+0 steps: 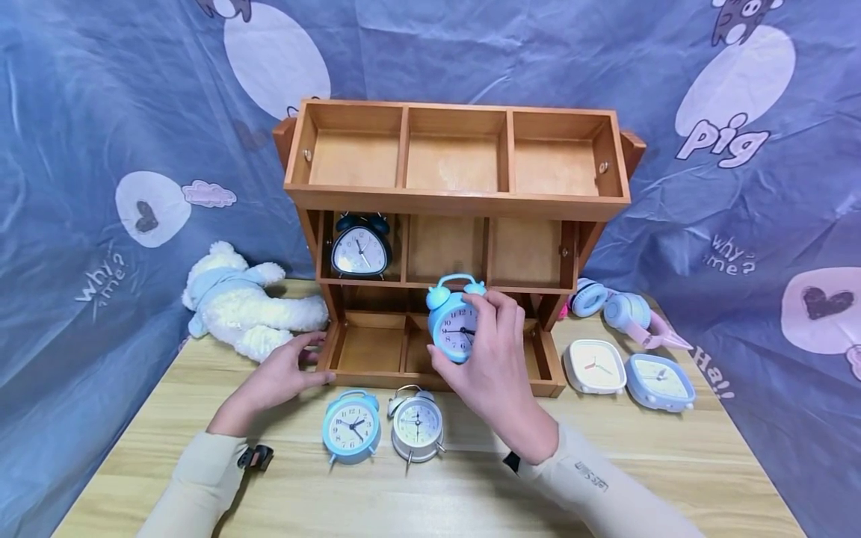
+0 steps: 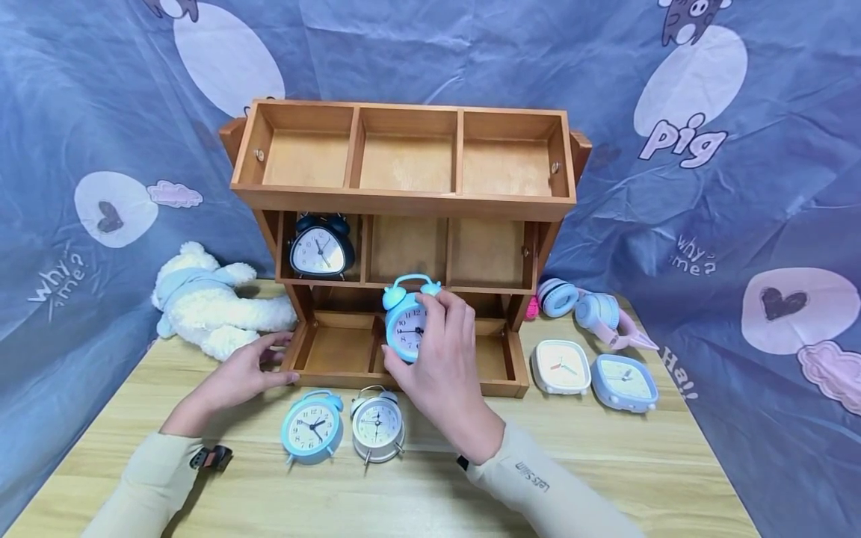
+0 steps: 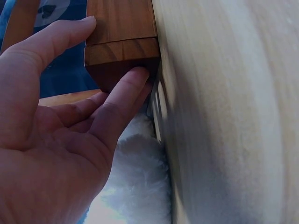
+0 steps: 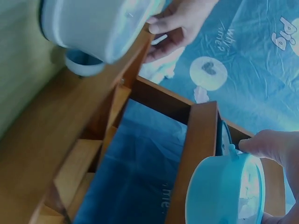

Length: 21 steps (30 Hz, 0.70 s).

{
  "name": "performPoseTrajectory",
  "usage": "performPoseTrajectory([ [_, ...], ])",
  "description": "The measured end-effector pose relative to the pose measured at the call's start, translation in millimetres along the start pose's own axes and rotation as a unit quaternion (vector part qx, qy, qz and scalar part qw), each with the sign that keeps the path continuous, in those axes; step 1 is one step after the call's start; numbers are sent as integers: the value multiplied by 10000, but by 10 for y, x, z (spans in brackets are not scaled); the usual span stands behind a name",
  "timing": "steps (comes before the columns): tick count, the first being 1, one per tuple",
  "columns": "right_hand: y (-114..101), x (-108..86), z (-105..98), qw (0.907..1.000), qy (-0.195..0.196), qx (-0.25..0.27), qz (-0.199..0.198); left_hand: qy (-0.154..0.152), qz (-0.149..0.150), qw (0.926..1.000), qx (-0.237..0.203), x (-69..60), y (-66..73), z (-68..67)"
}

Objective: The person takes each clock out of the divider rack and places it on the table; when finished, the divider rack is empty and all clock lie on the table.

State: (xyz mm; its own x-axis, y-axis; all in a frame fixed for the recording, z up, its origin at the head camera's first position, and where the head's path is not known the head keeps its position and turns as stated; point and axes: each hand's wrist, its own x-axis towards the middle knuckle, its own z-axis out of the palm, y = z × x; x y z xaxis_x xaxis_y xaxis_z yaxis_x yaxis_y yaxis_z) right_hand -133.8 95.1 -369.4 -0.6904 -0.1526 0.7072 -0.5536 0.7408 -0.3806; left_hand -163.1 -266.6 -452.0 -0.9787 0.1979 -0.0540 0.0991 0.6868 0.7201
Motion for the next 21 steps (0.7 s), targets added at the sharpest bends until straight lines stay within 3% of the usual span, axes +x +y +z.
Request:
performPoseTrajectory([
  [21, 146, -724, -45, 9984, -409, -329, 191, 4, 8, 10000, 46, -5, 6, 5],
])
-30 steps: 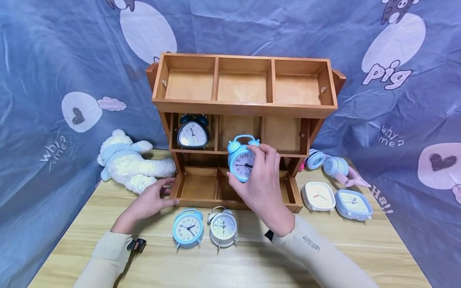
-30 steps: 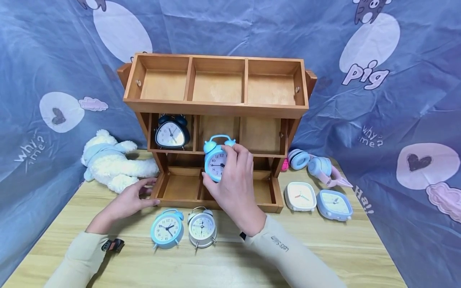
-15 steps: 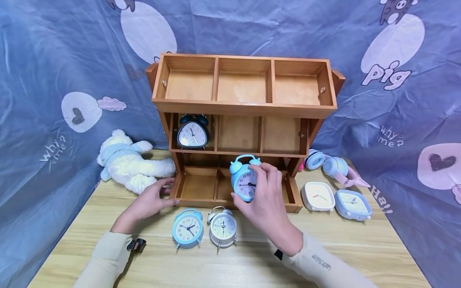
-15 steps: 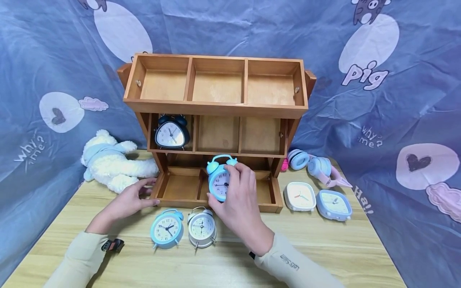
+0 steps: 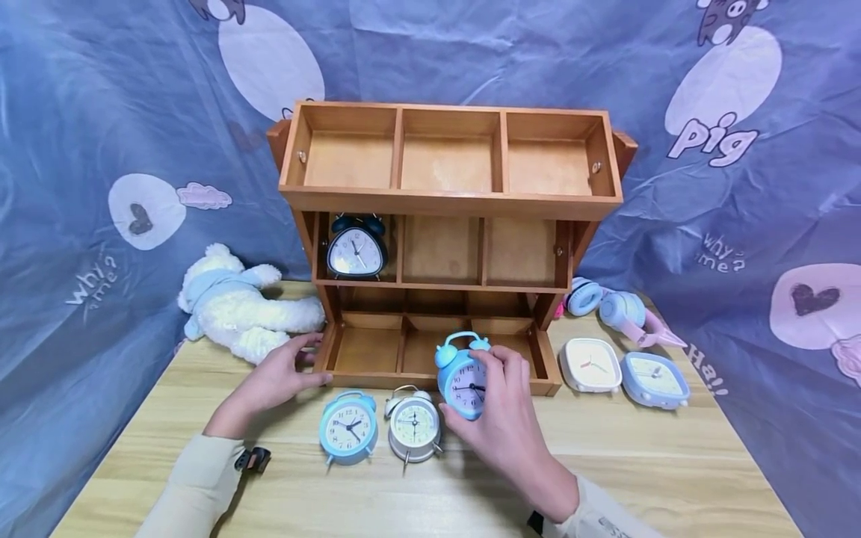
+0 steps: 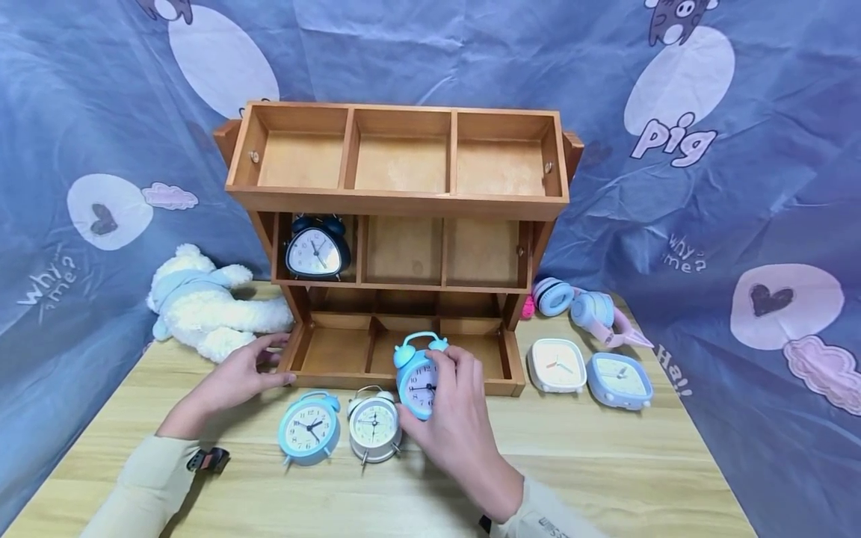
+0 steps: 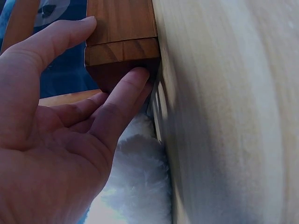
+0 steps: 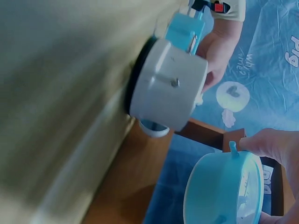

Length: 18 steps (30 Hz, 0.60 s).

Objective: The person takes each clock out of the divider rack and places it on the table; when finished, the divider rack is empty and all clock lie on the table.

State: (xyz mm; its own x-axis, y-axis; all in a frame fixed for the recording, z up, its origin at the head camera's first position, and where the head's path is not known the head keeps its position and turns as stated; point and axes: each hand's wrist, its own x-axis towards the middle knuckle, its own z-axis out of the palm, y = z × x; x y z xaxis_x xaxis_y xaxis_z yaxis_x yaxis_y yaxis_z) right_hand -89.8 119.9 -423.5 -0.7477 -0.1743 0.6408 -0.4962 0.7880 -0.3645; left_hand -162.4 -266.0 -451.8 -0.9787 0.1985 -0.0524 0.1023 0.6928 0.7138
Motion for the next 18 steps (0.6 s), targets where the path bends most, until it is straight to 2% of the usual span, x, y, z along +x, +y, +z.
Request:
performPoseTrajectory([
  [10, 16, -189, -28, 9997, -178, -162, -105, 125, 160, 9998, 54, -29, -19, 7],
  [18, 70, -319, -40, 9992, -342, -192, -98, 106, 142, 9998, 45, -5, -7, 3],
])
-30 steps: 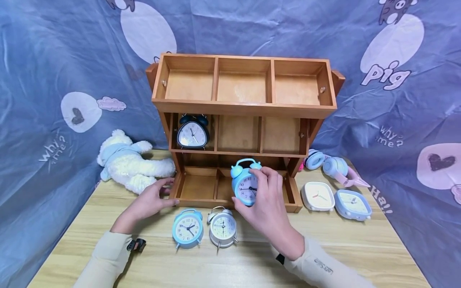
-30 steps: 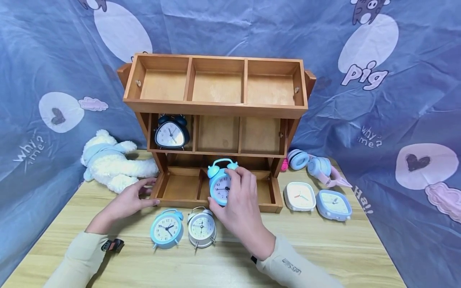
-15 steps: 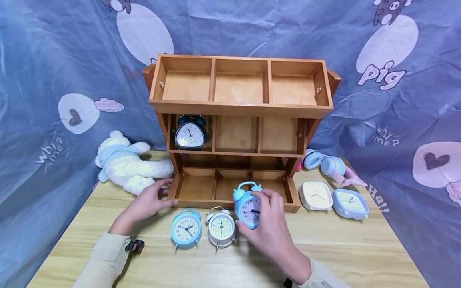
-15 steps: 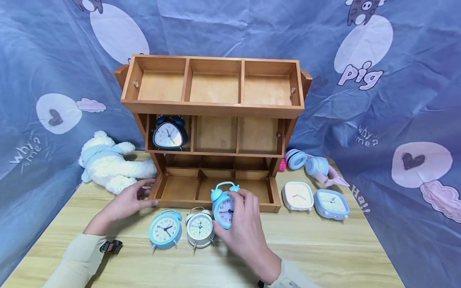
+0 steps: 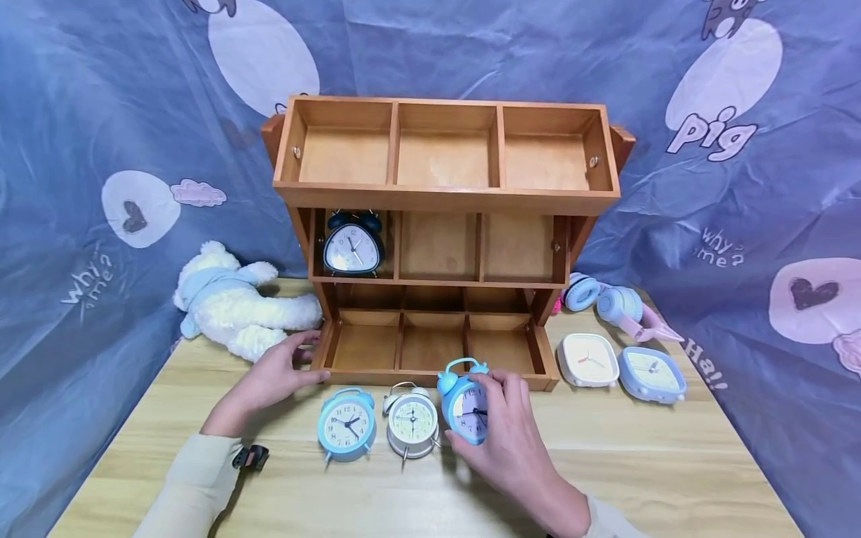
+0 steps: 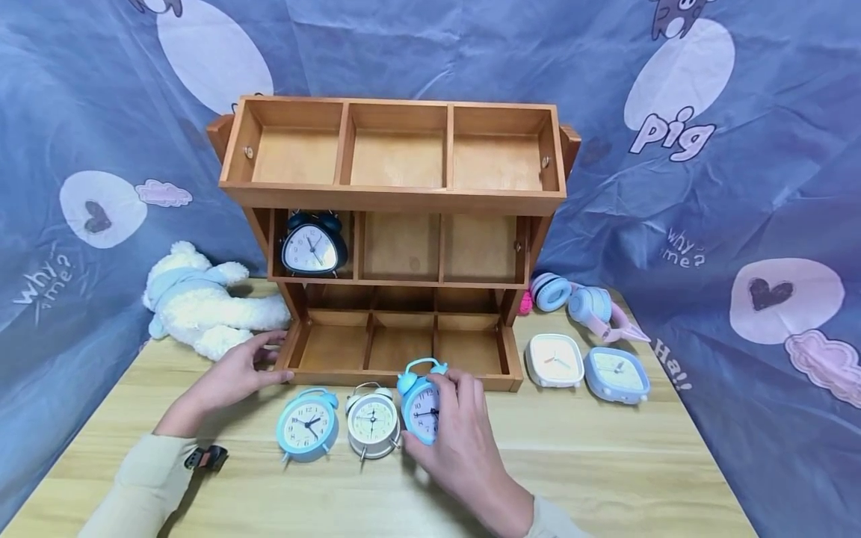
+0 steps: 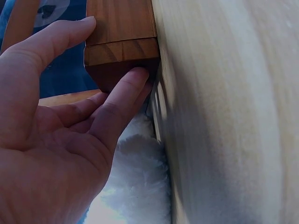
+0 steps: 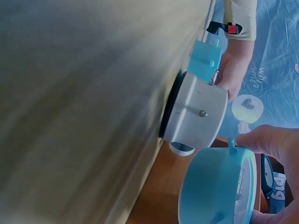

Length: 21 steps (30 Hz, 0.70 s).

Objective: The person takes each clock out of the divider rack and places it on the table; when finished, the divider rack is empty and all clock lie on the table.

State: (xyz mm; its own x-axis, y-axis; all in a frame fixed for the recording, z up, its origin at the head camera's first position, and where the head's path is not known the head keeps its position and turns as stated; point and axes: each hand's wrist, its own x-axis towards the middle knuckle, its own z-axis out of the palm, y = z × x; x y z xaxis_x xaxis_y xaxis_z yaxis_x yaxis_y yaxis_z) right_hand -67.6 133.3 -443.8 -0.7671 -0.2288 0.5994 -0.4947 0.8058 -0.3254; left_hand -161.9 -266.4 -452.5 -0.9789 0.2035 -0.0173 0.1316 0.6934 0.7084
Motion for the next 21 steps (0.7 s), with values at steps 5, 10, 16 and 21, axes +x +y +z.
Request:
performPoseTrajectory([
  [5, 22, -54, -14, 9995, -270, -21, 144, -27, -17, 10000, 14, -2, 12, -15],
  [10, 33, -100, -26, 9973, -654, -11, 341, -104, -112, 9999, -65, -2, 33, -17],
  [16, 22, -120, -30, 9929, -1021, 114, 598, -137, -113, 9998, -71, -16, 60, -28],
  [21, 2, -105, -31, 9873, -1347, 129, 832, -72, -87, 9999, -18, 16, -9, -9],
])
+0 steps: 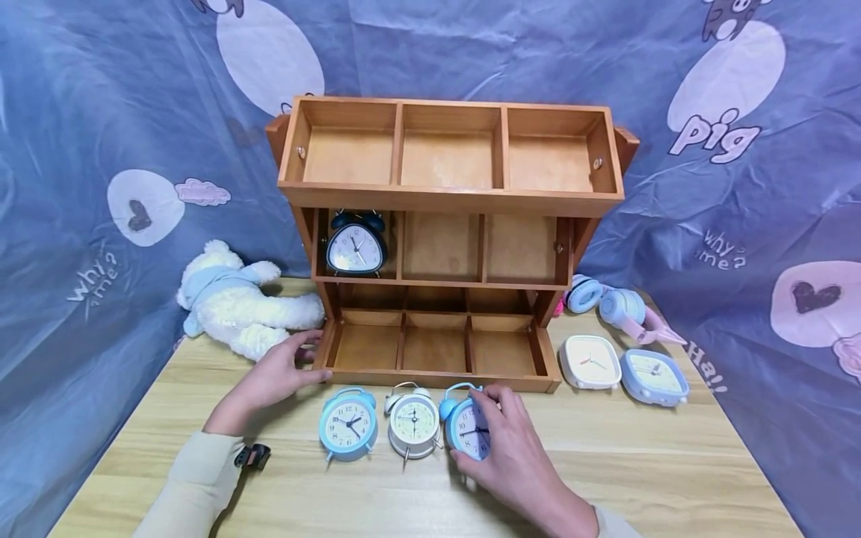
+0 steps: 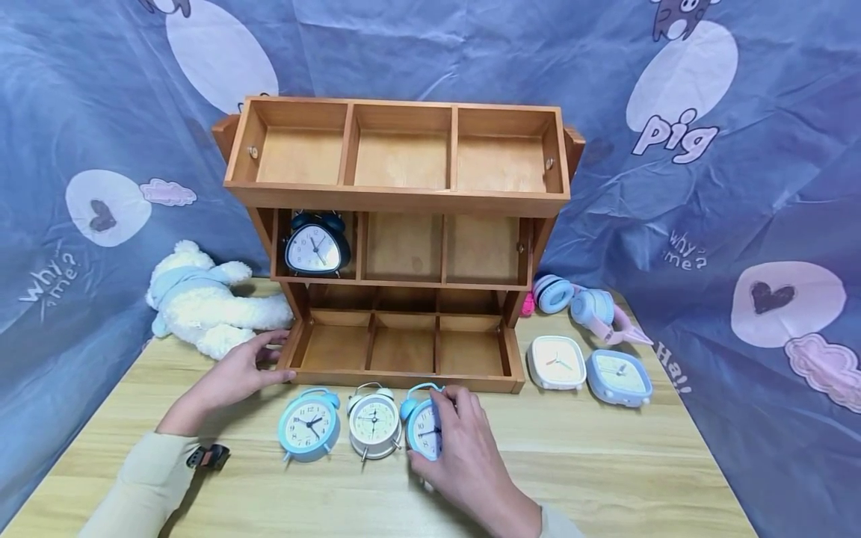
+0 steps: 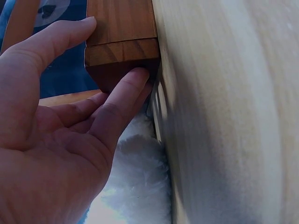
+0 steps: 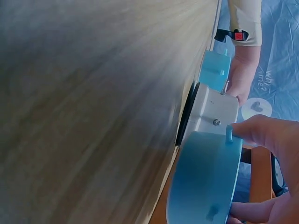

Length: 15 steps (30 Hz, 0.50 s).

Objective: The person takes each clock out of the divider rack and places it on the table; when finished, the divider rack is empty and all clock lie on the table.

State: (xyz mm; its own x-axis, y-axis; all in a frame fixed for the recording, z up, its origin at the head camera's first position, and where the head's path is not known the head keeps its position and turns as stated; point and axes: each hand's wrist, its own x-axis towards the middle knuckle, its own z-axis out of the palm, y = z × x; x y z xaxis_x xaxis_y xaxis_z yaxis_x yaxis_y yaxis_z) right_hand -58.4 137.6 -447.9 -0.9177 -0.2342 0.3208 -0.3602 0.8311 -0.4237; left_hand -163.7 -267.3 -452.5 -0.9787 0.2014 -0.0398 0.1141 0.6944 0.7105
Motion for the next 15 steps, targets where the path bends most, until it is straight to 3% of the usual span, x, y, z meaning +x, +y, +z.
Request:
performPoseTrajectory([
  [7, -1, 17, 18, 9994, -256, 78, 222, 71, 227, 9997, 35, -29, 2, -13],
  [15, 20, 43, 42, 9990, -309, 154, 284, 34, 21, 10000, -52, -18, 16, -6],
])
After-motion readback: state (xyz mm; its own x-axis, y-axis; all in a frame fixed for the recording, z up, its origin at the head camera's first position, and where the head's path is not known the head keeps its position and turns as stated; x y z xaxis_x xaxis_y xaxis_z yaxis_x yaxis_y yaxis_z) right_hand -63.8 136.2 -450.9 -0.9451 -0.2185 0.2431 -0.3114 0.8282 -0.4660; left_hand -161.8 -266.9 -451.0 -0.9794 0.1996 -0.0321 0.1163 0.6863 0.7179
